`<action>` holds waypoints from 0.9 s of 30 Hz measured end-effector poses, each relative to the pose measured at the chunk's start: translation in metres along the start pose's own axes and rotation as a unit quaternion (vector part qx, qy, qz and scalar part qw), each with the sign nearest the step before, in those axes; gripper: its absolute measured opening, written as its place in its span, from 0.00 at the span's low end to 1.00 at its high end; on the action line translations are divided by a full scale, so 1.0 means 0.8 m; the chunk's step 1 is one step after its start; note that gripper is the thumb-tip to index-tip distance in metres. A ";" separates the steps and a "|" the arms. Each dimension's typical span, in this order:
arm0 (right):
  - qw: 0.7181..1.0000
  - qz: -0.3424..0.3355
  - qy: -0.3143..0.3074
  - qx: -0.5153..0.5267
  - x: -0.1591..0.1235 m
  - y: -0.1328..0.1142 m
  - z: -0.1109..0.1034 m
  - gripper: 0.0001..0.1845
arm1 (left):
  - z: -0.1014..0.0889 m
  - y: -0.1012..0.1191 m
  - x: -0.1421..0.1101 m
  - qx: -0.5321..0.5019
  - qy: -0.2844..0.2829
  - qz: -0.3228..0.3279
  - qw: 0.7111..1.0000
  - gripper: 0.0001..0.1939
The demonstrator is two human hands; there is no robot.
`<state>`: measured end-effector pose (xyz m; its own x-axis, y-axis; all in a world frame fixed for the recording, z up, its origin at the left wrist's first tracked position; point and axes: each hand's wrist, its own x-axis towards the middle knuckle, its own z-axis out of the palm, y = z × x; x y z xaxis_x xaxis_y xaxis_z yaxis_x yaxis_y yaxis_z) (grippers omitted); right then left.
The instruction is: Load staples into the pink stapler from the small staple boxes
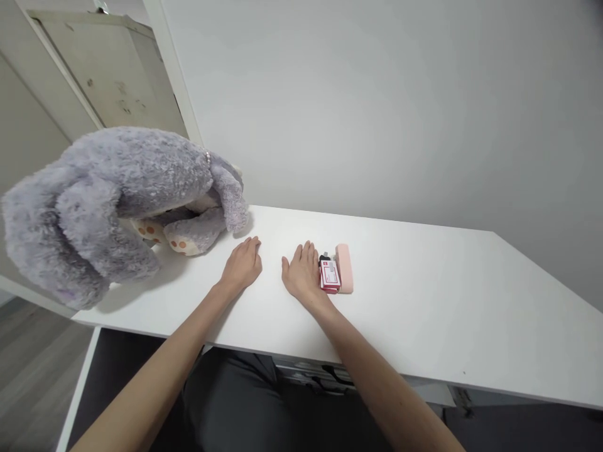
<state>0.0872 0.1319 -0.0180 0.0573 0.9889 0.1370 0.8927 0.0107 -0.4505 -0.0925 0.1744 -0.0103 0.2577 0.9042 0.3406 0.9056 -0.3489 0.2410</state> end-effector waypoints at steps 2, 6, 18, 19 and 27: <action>1.000 -0.002 -0.004 -0.004 0.000 0.008 -0.004 0.40 | 0.000 0.000 0.000 0.006 -0.003 -0.002 1.000 0.25; 1.000 -0.002 -0.016 -0.012 0.001 0.021 -0.012 0.41 | -0.002 0.002 0.001 0.015 -0.003 -0.006 1.000 0.26; 0.999 -0.040 -0.003 -0.037 0.015 0.124 -0.037 0.42 | -0.006 0.002 0.002 0.033 -0.009 -0.011 0.999 0.26; 0.998 -0.041 0.002 -0.039 0.016 0.135 -0.040 0.42 | -0.006 0.002 0.002 0.033 -0.009 -0.011 0.999 0.25; 0.997 -0.042 0.008 -0.066 0.017 0.211 -0.076 0.41 | -0.008 0.003 0.003 0.031 -0.008 -0.010 0.999 0.25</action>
<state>0.2656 0.1384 -0.0386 -0.0134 0.9829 0.1837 0.9455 0.0723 -0.3175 -0.0920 0.1741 -0.0030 0.2435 0.9148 0.3222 0.9295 -0.3149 0.1918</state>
